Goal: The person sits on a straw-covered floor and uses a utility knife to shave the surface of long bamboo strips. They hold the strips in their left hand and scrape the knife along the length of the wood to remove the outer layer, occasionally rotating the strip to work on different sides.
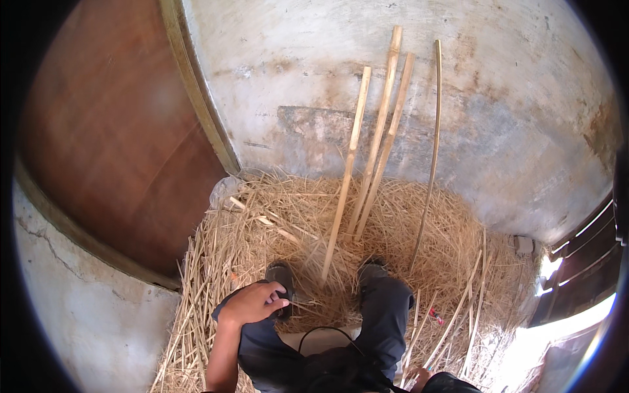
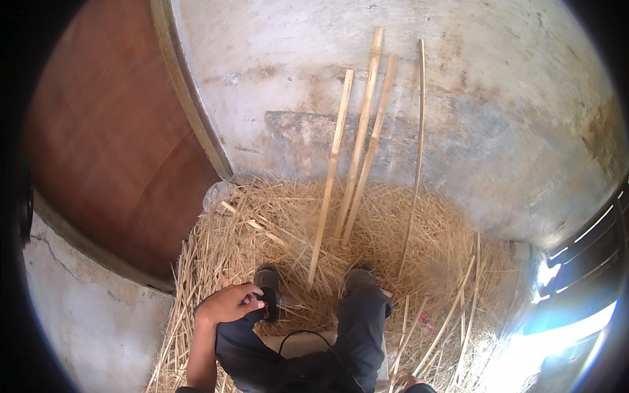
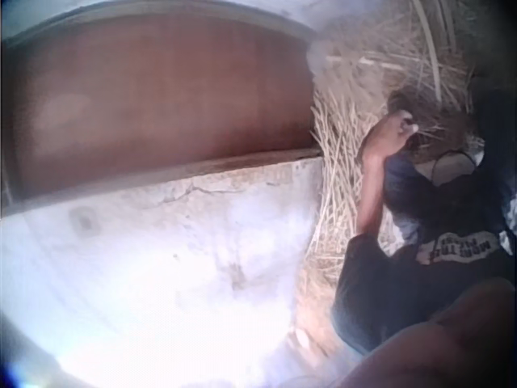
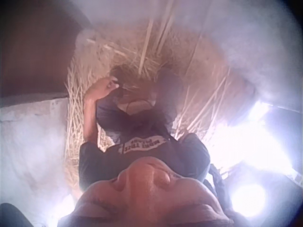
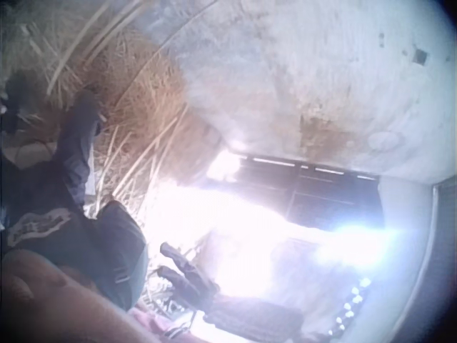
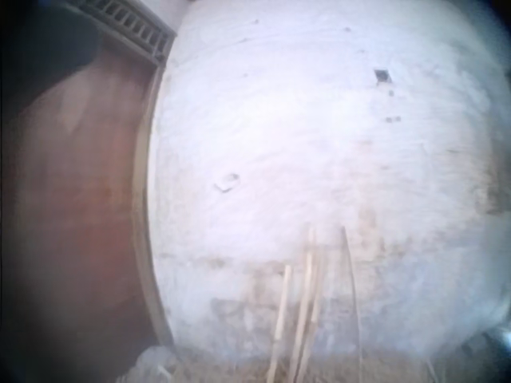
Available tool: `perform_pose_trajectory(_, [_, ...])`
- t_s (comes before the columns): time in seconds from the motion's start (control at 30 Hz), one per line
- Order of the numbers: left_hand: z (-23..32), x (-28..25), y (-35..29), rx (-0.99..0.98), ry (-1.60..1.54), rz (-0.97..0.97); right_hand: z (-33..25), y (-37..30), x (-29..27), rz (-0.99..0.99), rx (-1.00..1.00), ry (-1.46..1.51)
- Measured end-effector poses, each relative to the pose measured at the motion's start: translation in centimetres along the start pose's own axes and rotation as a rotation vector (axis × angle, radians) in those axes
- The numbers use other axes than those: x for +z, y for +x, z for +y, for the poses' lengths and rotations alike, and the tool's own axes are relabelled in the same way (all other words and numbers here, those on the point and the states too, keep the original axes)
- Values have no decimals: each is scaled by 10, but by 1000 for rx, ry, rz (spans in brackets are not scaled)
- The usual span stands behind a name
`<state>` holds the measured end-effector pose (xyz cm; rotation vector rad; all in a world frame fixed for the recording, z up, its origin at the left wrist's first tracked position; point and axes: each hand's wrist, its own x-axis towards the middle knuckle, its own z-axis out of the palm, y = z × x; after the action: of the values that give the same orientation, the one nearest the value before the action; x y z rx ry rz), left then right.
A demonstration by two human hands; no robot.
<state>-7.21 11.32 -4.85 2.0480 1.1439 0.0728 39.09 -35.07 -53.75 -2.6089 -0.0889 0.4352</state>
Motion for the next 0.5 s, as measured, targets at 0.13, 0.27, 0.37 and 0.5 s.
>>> perform_pose_trajectory(0.13, [2,-2,0,-20,9,-32,6,-2,-2,-24,-1,2])
perform_pose_trajectory(0.27, [1,2,3,-26,-12,-52,1,0,-3,-21,-9,3])
perform_pose_trajectory(0.37, [-6,4,6,-10,-2,-52,-7,-2,0,2,-27,18])
perform_pose_trajectory(0.5, [-1,0,5,-17,2,-61,-16,-9,4,42,-40,35])
